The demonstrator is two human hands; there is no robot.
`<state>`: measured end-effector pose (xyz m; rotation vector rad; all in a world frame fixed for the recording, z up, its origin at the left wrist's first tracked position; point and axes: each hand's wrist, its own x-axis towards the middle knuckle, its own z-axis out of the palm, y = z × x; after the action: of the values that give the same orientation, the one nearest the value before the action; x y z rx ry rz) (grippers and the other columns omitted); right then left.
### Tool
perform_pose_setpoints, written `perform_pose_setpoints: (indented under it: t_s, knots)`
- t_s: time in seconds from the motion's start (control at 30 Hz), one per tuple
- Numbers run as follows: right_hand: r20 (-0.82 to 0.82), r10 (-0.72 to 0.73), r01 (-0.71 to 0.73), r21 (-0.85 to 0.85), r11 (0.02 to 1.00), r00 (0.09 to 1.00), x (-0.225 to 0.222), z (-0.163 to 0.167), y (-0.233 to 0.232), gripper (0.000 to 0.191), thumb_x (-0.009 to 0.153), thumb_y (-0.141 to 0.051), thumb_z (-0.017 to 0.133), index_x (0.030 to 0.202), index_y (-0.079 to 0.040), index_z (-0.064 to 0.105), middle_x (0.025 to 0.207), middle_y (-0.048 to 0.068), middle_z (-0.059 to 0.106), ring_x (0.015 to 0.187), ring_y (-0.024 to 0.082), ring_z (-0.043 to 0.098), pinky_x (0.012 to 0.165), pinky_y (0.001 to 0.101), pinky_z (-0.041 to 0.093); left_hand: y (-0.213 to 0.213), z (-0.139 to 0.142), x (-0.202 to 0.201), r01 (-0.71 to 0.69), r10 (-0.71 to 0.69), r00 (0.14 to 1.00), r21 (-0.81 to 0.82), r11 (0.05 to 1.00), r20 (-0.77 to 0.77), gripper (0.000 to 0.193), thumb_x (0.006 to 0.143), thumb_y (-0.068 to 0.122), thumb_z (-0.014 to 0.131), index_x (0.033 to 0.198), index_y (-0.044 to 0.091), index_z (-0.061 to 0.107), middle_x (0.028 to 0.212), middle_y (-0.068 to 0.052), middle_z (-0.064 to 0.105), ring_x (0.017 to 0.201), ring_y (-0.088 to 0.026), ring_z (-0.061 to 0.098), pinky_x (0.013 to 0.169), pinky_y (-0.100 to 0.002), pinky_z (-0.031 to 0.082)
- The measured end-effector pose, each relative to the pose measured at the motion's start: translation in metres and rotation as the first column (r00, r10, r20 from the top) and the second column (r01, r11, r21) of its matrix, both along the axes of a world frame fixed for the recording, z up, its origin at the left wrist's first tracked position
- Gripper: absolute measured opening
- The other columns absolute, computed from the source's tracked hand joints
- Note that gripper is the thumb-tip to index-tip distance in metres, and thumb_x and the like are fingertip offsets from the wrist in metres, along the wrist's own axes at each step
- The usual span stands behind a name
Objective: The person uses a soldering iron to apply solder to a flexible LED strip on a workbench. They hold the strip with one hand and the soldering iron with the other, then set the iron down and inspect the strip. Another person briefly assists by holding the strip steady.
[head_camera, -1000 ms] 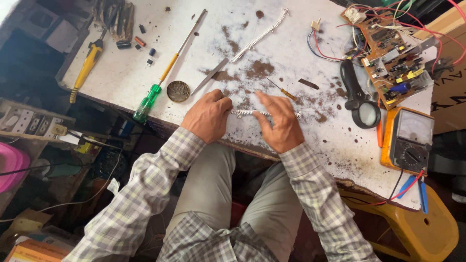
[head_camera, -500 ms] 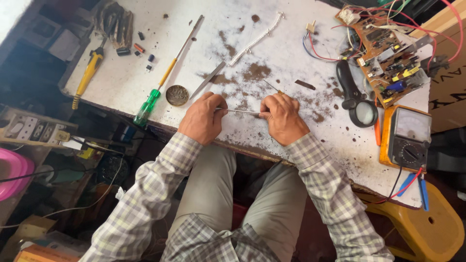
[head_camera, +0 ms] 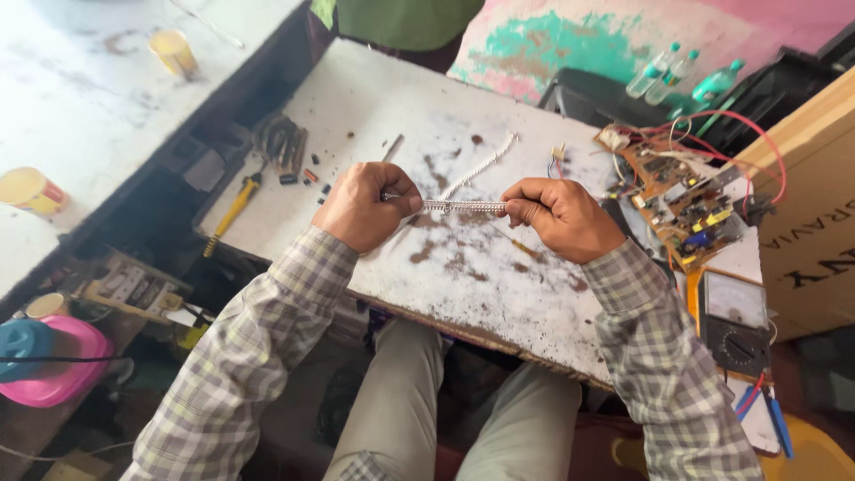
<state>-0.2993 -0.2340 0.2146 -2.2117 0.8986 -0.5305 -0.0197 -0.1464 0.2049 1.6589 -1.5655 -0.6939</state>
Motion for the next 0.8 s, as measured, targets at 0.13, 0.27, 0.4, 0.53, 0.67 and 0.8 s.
perform_pose_setpoints:
  t_s: [0.13, 0.27, 0.4, 0.53, 0.67, 0.8]
  knots:
    - [-0.037, 0.003, -0.006, -0.058, 0.998, 0.999, 0.003, 0.013, 0.007, 0.019, 0.097, -0.018, 0.065, 0.103, -0.003, 0.076, 0.074, 0.002, 0.071, 0.069, 0.009, 0.063, 0.064, 0.0277, 0.05, 0.009, 0.013, 0.003, -0.031, 0.031, 1.0, -0.021, 0.999, 0.007, 0.018, 0.081, 0.021, 0.08, 0.091, 0.007, 0.08, 0.081, -0.01, 0.077, 0.071, -0.019, 0.073, 0.067, -0.036, 0.058]
    - [-0.055, -0.037, 0.035, -0.023, 0.999, 0.998, 0.004, 0.012, 0.011, 0.02, 0.097, -0.019, 0.066, 0.103, -0.003, 0.076, 0.073, 0.002, 0.07, 0.068, 0.009, 0.059, 0.063, 0.0275, 0.049, 0.013, 0.012, 0.007, -0.039, 0.039, 0.999, -0.025, 0.999, 0.001, 0.018, 0.081, 0.02, 0.082, 0.091, 0.006, 0.08, 0.08, -0.011, 0.077, 0.069, -0.018, 0.072, 0.066, -0.036, 0.057]
    - [0.035, 0.087, -0.09, 0.068, 0.994, 0.996, 0.004, 0.006, 0.003, 0.023, 0.101, -0.021, 0.064, 0.104, -0.001, 0.075, 0.077, 0.0, 0.069, 0.073, 0.006, 0.06, 0.066, 0.0241, 0.05, 0.013, 0.008, 0.014, -0.031, 0.031, 0.999, -0.03, 0.999, 0.013, 0.018, 0.083, 0.021, 0.081, 0.092, 0.006, 0.081, 0.08, -0.01, 0.078, 0.069, -0.017, 0.071, 0.067, -0.035, 0.058]
    - [0.116, 0.111, -0.147, 0.375, 0.915, 0.987, 0.008, -0.003, -0.015, 0.025, 0.101, -0.021, 0.066, 0.113, 0.0, 0.072, 0.08, -0.002, 0.065, 0.069, 0.004, 0.052, 0.061, 0.0222, 0.044, -0.007, 0.006, 0.03, -0.026, 0.032, 0.995, 0.067, 0.997, -0.092, 0.018, 0.087, 0.022, 0.078, 0.096, 0.007, 0.08, 0.084, -0.008, 0.077, 0.071, -0.016, 0.069, 0.069, -0.034, 0.057]
    - [0.135, 0.119, -0.172, 0.505, 0.846, 0.984, 0.029, -0.012, -0.042, 0.025, 0.096, -0.015, 0.069, 0.114, 0.003, 0.07, 0.084, -0.002, 0.068, 0.066, 0.003, 0.05, 0.057, 0.0219, 0.041, -0.051, 0.002, 0.045, -0.05, 0.06, 0.997, 0.17, 0.984, -0.054, 0.019, 0.089, 0.023, 0.076, 0.098, 0.007, 0.082, 0.081, -0.009, 0.076, 0.07, -0.014, 0.068, 0.068, -0.032, 0.055]
    - [0.073, 0.068, -0.094, 0.458, 0.884, 0.995, 0.067, -0.018, -0.086, 0.028, 0.094, -0.012, 0.066, 0.12, -0.001, 0.069, 0.081, 0.001, 0.071, 0.062, 0.005, 0.056, 0.053, 0.0204, 0.043, -0.111, 0.003, 0.056, -0.066, 0.083, 0.994, 0.236, 0.97, -0.064, 0.017, 0.088, 0.019, 0.075, 0.099, 0.007, 0.082, 0.078, -0.01, 0.074, 0.065, -0.016, 0.065, 0.061, -0.033, 0.055]
